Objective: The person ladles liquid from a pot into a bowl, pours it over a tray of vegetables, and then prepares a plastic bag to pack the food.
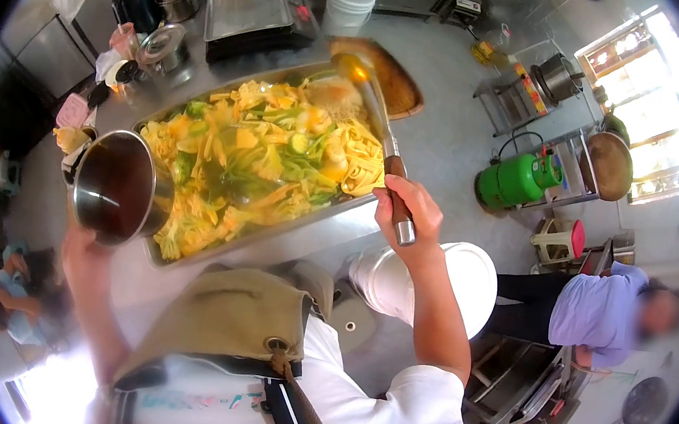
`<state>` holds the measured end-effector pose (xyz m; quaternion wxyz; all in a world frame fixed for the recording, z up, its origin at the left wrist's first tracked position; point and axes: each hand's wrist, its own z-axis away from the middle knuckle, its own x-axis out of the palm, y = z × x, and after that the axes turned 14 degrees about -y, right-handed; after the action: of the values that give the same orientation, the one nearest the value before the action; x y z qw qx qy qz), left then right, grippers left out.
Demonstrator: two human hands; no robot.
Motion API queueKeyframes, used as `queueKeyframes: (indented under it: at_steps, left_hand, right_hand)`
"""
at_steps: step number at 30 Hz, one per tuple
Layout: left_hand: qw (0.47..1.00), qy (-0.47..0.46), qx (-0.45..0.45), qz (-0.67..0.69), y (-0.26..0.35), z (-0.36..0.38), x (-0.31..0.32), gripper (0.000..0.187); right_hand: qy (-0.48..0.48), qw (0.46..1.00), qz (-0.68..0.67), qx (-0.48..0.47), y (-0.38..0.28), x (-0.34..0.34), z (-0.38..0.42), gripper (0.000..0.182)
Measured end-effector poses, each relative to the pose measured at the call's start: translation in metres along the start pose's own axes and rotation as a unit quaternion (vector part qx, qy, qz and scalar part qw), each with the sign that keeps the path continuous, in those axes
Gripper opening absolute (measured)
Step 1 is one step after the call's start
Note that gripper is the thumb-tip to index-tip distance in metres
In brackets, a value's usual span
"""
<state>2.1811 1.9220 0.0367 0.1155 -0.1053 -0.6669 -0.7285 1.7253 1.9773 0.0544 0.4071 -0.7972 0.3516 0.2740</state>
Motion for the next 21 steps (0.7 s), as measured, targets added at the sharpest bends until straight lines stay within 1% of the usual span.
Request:
queueKeyframes:
  at_steps: [11, 17, 21]
  left_hand:
    - [1.000, -0.001, -0.001, 0.009, -0.002, 0.000, -0.004, 0.025]
    - [1.000, 0.015, 0.001, 0.003, 0.003, -0.001, 0.004, 0.024]
    - [1.000, -0.001, -0.006, 0.008, 0.003, -0.001, 0.003, 0.024]
  right_hand:
    - [-0.003, 0.999, 0.034, -0.026, 0.007, 0.004, 0.000, 0.026]
    - [0.002, 0.999, 0.039, -0.036, 0.010, 0.006, 0.003, 0.027]
    - [0.002, 0.999, 0.034, -0.036, 0.010, 0.008, 0.005, 0.029]
